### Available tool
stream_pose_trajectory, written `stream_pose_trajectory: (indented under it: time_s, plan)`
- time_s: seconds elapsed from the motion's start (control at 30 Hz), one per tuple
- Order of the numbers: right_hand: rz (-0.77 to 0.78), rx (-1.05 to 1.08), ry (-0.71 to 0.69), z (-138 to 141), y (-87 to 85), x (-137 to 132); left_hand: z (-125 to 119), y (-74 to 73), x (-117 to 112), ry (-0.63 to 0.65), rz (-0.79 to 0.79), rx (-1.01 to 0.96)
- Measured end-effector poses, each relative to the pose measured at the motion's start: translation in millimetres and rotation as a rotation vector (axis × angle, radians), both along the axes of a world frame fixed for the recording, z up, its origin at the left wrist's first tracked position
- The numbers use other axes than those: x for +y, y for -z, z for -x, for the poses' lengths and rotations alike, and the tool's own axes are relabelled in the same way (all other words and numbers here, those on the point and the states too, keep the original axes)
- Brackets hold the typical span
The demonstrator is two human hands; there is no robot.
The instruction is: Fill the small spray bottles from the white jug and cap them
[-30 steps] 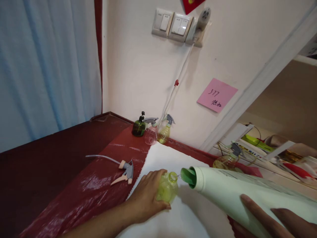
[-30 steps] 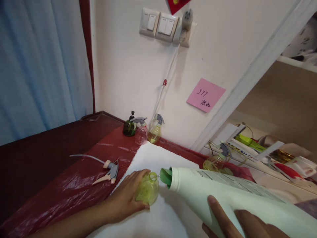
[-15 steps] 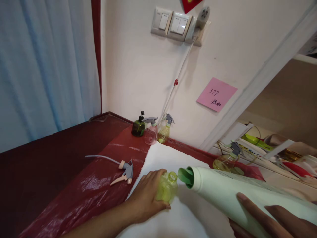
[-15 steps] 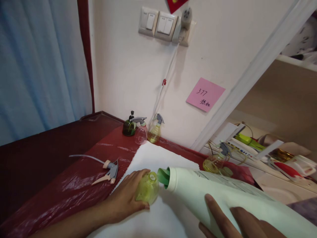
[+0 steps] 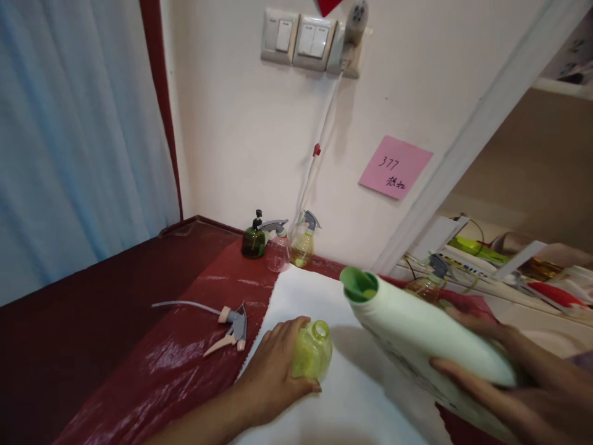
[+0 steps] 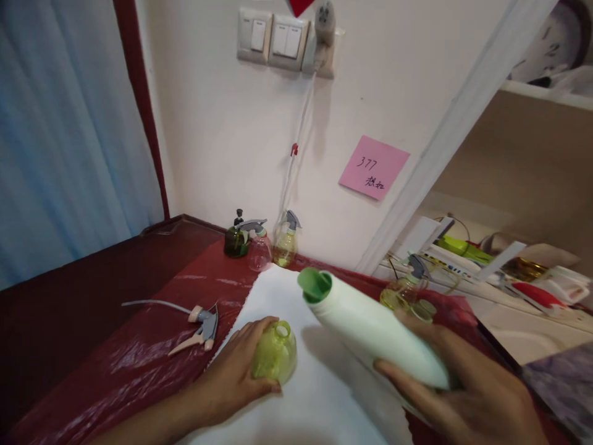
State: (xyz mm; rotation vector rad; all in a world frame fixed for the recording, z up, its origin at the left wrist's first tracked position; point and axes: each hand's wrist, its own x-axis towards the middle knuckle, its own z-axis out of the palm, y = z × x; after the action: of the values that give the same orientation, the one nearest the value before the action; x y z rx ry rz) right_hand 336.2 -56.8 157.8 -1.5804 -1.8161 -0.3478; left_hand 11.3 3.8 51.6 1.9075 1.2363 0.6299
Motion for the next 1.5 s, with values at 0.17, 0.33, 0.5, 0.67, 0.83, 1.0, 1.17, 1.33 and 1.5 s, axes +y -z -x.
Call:
stream_pose_trajectory:
  time_s: [0.17, 0.33, 0.5, 0.67, 0.83, 1.0, 1.17, 1.33, 1.5]
  plan:
    - [-0.101, 0.479, 0.163, 15.3, -17.7, 32.5, 0.4, 1.5, 1.2, -0.008, 0.037, 0.014]
    - [-0.177, 0.941, 0.062, 32.1, 16.0, 74.8, 0.5, 4.2, 3.6, -0.029, 0.061, 0.054]
    - [-0.164, 1.053, 0.008, 44.9, 55.4, 99.0, 0.9, 10.3, 6.7, -0.041, 0.070, 0.047]
    - [-0.114, 0.986, 0.005, 45.0, 54.8, 96.4, 0.8, 4.8, 8.6, -0.032, 0.059, 0.053]
    - [-0.344, 0.676, 0.106, 64.7, 48.5, 58.5, 4.2, 9.0, 12.7, -0.048, 0.013, 0.082]
    - [0.073, 0.759, -0.265, 129.6, 79.3, 21.4, 8.2, 16.2, 15.2, -0.018, -0.114, 0.050]
    - [0.430, 0.781, -0.469, 160.6, 108.7, 24.2, 9.3, -5.0, 12.1, 0.048, -0.193, 0.184]
    - [0.435, 0.741, -0.453, 157.5, 111.7, 26.2, 46.5, -43.1, 28.7, 0.091, -0.294, 0.431]
    - [0.459, 0.715, -0.438, 158.7, 112.5, 25.7, 103.9, -62.3, 49.6, -0.065, -0.374, 0.633]
